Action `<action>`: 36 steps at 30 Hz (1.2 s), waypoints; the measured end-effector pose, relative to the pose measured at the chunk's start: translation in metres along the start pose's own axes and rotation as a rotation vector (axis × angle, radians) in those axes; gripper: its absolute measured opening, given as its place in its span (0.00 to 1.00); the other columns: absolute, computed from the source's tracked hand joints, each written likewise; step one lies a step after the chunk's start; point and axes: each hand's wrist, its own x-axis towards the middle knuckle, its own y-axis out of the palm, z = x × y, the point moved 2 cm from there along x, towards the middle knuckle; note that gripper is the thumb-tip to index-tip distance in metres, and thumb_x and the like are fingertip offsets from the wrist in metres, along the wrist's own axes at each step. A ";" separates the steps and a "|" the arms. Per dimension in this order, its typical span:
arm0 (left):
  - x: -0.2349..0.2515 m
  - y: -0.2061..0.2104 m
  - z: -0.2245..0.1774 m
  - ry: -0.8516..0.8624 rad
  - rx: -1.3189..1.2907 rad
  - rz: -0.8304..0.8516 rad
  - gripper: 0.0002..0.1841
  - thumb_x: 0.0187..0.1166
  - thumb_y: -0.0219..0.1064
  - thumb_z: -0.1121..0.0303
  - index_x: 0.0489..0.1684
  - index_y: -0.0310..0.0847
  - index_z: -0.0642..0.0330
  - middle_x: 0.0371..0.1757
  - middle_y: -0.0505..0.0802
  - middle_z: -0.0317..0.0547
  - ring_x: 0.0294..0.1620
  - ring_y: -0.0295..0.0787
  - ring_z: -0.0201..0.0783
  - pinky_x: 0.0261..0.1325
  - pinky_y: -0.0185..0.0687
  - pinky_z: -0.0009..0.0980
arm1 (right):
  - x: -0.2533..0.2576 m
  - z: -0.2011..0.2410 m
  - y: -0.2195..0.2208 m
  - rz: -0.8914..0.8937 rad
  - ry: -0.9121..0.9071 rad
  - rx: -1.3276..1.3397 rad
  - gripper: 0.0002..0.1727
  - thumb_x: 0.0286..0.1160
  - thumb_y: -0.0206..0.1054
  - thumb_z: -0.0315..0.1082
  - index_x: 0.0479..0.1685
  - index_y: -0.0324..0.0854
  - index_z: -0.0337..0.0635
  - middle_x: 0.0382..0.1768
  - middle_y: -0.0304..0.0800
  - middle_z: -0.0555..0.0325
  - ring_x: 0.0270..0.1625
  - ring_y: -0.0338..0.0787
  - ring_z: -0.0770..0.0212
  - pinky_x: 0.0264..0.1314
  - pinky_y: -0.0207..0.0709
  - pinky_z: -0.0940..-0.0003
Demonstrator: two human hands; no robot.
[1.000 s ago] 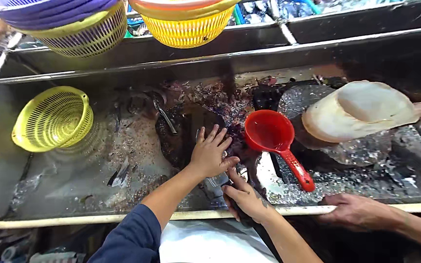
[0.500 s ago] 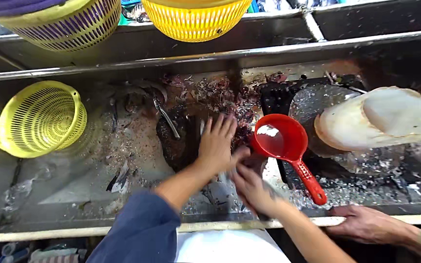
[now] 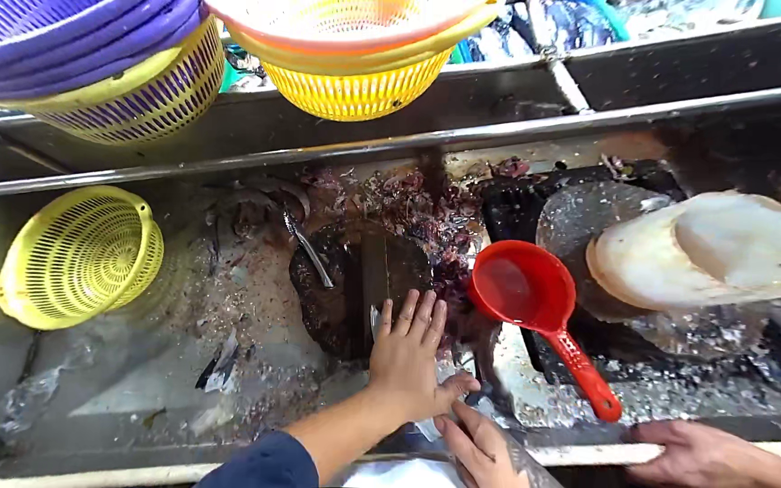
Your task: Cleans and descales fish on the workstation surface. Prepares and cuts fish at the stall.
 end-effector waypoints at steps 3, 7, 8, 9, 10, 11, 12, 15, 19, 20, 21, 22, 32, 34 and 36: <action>0.047 -0.008 0.022 0.070 -0.002 -0.034 0.57 0.71 0.41 0.18 0.95 0.54 0.54 0.95 0.61 0.46 0.97 0.47 0.51 0.93 0.35 0.68 | 0.039 0.025 -0.014 -0.095 -0.022 -0.097 0.26 0.93 0.48 0.53 0.65 0.77 0.41 0.26 0.84 0.52 0.20 0.85 0.56 0.25 0.85 0.53; 0.153 -0.031 0.070 0.131 0.123 -0.074 0.55 0.76 0.47 0.22 0.97 0.47 0.55 0.97 0.57 0.45 0.98 0.43 0.48 0.96 0.28 0.61 | 0.121 0.090 -0.062 -0.136 -0.033 -0.026 0.26 0.95 0.46 0.54 0.71 0.70 0.42 0.23 0.77 0.55 0.15 0.79 0.60 0.19 0.81 0.62; 0.149 -0.030 0.069 0.132 0.142 -0.090 0.55 0.75 0.46 0.22 0.97 0.48 0.55 0.97 0.57 0.45 0.98 0.42 0.47 0.96 0.28 0.60 | 0.116 0.086 -0.059 -0.114 -0.024 -0.002 0.25 0.95 0.47 0.55 0.71 0.70 0.43 0.22 0.77 0.55 0.14 0.79 0.60 0.18 0.81 0.62; 0.129 -0.022 0.060 0.131 0.138 -0.121 0.56 0.74 0.45 0.21 0.96 0.50 0.56 0.96 0.58 0.46 0.98 0.43 0.48 0.96 0.30 0.61 | 0.098 0.073 -0.052 -0.086 -0.020 -0.002 0.25 0.94 0.47 0.54 0.70 0.72 0.43 0.22 0.78 0.54 0.15 0.80 0.59 0.18 0.81 0.61; 0.097 -0.012 0.044 0.107 0.125 -0.112 0.56 0.74 0.41 0.20 0.96 0.50 0.57 0.97 0.57 0.46 0.98 0.42 0.49 0.96 0.29 0.63 | 0.072 0.054 -0.042 -0.045 -0.012 -0.017 0.25 0.94 0.48 0.54 0.68 0.74 0.43 0.22 0.79 0.54 0.15 0.80 0.59 0.19 0.82 0.60; 0.058 -0.002 0.025 0.066 0.090 -0.057 0.56 0.75 0.35 0.20 0.97 0.48 0.57 0.97 0.55 0.46 0.98 0.40 0.48 0.96 0.28 0.65 | 0.040 0.032 -0.029 0.004 0.011 -0.022 0.24 0.93 0.49 0.53 0.66 0.76 0.42 0.22 0.80 0.54 0.15 0.81 0.59 0.19 0.82 0.59; 0.024 0.002 0.007 0.038 0.041 -0.014 0.57 0.74 0.32 0.19 0.96 0.49 0.57 0.97 0.57 0.46 0.98 0.42 0.49 0.94 0.31 0.67 | 0.014 0.014 -0.017 0.030 0.026 -0.013 0.24 0.92 0.50 0.52 0.65 0.77 0.42 0.21 0.81 0.54 0.15 0.81 0.59 0.19 0.82 0.59; 0.014 -0.002 0.003 0.044 -0.007 0.002 0.61 0.69 0.35 0.16 0.96 0.50 0.58 0.96 0.59 0.47 0.98 0.45 0.49 0.94 0.34 0.65 | 0.010 0.004 -0.005 -0.021 -0.001 -0.058 0.25 0.91 0.51 0.53 0.63 0.79 0.40 0.23 0.83 0.53 0.18 0.83 0.57 0.23 0.83 0.55; 0.127 -0.022 0.059 0.160 0.098 -0.094 0.57 0.74 0.45 0.20 0.96 0.50 0.59 0.96 0.59 0.49 0.98 0.45 0.49 0.96 0.32 0.62 | 0.098 0.078 -0.054 -0.112 -0.045 -0.101 0.27 0.95 0.46 0.53 0.73 0.72 0.40 0.28 0.82 0.50 0.20 0.84 0.57 0.26 0.84 0.57; 0.137 -0.025 0.066 0.165 0.133 -0.111 0.58 0.73 0.45 0.20 0.96 0.49 0.59 0.96 0.58 0.49 0.98 0.44 0.49 0.96 0.30 0.61 | 0.108 0.083 -0.057 -0.103 -0.041 -0.072 0.26 0.95 0.46 0.53 0.72 0.71 0.41 0.27 0.80 0.53 0.19 0.81 0.60 0.24 0.83 0.61; 0.132 -0.023 0.065 0.163 0.147 -0.119 0.59 0.72 0.45 0.19 0.96 0.49 0.58 0.96 0.58 0.48 0.98 0.43 0.48 0.96 0.29 0.61 | 0.106 0.076 -0.052 -0.093 -0.039 -0.045 0.25 0.95 0.47 0.54 0.70 0.71 0.42 0.25 0.79 0.54 0.17 0.80 0.61 0.21 0.82 0.62; 0.113 -0.017 0.057 0.156 0.135 -0.128 0.59 0.71 0.45 0.18 0.95 0.51 0.59 0.96 0.59 0.48 0.98 0.43 0.48 0.96 0.29 0.62 | 0.091 0.062 -0.043 -0.073 -0.034 -0.040 0.25 0.94 0.47 0.54 0.68 0.73 0.43 0.23 0.80 0.54 0.16 0.81 0.60 0.19 0.82 0.62; 0.113 -0.017 0.046 0.079 0.069 -0.056 0.59 0.72 0.43 0.18 0.95 0.51 0.60 0.95 0.60 0.50 0.97 0.46 0.49 0.96 0.33 0.59 | 0.052 0.101 -0.059 -0.046 0.044 -0.175 0.25 0.98 0.42 0.48 0.74 0.70 0.38 0.32 0.83 0.46 0.24 0.85 0.56 0.30 0.84 0.59; 0.142 -0.022 0.063 0.124 0.126 -0.101 0.58 0.73 0.43 0.19 0.96 0.50 0.58 0.96 0.59 0.48 0.98 0.44 0.47 0.97 0.31 0.58 | 0.102 0.082 -0.067 -0.042 -0.037 -0.035 0.25 0.96 0.46 0.53 0.73 0.68 0.42 0.26 0.79 0.52 0.17 0.82 0.59 0.20 0.83 0.61; 0.143 -0.022 0.069 0.160 0.120 -0.093 0.56 0.74 0.43 0.20 0.96 0.50 0.56 0.96 0.59 0.45 0.98 0.43 0.46 0.97 0.29 0.59 | 0.109 0.077 -0.065 0.004 -0.042 0.129 0.23 0.95 0.51 0.51 0.72 0.68 0.43 0.28 0.82 0.51 0.18 0.85 0.57 0.20 0.86 0.59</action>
